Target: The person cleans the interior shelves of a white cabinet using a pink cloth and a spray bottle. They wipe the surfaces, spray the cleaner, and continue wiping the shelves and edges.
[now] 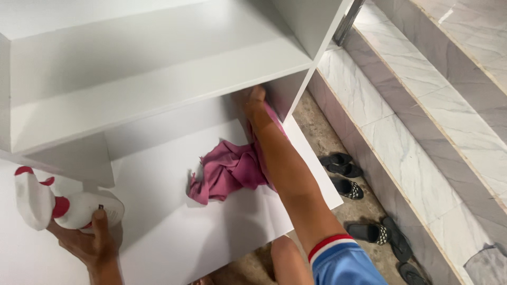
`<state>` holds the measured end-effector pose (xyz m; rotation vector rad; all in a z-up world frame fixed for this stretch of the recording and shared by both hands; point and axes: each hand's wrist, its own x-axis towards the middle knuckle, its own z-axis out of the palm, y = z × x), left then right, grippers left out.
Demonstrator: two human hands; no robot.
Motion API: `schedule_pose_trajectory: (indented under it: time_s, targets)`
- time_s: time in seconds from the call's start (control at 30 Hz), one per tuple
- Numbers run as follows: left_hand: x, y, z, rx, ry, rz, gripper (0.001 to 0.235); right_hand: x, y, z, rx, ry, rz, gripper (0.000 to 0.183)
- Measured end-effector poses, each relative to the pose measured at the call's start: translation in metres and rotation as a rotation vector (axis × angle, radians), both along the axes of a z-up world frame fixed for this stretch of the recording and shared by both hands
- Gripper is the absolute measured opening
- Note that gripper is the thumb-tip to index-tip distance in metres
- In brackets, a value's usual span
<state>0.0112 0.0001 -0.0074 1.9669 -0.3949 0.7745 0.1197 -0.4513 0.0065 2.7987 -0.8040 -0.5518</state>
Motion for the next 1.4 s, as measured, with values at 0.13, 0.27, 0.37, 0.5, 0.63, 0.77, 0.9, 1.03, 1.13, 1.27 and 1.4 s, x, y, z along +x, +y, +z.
schedule_pose_trajectory:
  time_s: [0.13,0.27,0.37,0.5,0.63,0.77,0.9,1.03,1.13,1.27,1.4]
  targets:
    - [-0.018,-0.013,0.024,-0.069,-0.003,-0.037,0.072,-0.044,0.013,-0.008,0.055,-0.495,-0.128,0.046]
    - [-0.022,-0.005,0.020,-0.094,0.003,-0.057,0.075,-0.115,0.019,-0.021,0.152,-0.362,-0.090,0.070]
    - [-0.022,-0.001,0.017,-0.040,0.062,0.047,0.071,-0.171,0.026,-0.020,0.040,-0.795,0.082,0.051]
    - [-0.023,0.002,0.014,-0.035,0.026,0.037,0.078,-0.220,0.050,-0.002,0.161,-0.576,0.052,0.055]
    - [-0.016,0.002,0.019,-0.095,0.151,0.029,0.070,-0.198,0.049,-0.023,0.072,-0.597,0.065,0.075]
    - [-0.009,0.000,0.014,-0.111,0.109,0.001,0.073,-0.124,0.042,-0.015,0.088,-0.982,0.217,0.050]
    - [-0.005,-0.002,0.010,-0.080,0.148,0.078,0.078,-0.053,0.041,-0.007,0.050,-0.713,0.049,0.065]
    - [-0.002,-0.002,0.012,-0.106,0.167,0.072,0.078,-0.013,0.086,0.021,0.004,-0.078,0.434,0.028]
    - [-0.006,0.000,0.014,-0.066,0.175,0.090,0.077,-0.019,0.153,0.003,-0.186,-0.540,0.762,0.019]
    - [-0.005,-0.005,0.013,-0.083,0.185,0.093,0.079,-0.019,0.182,-0.002,0.321,-0.467,0.713,0.061]
    - [0.001,0.006,-0.003,-0.060,0.149,0.104,0.085,-0.020,0.110,-0.011,0.762,-0.766,1.018,0.041]
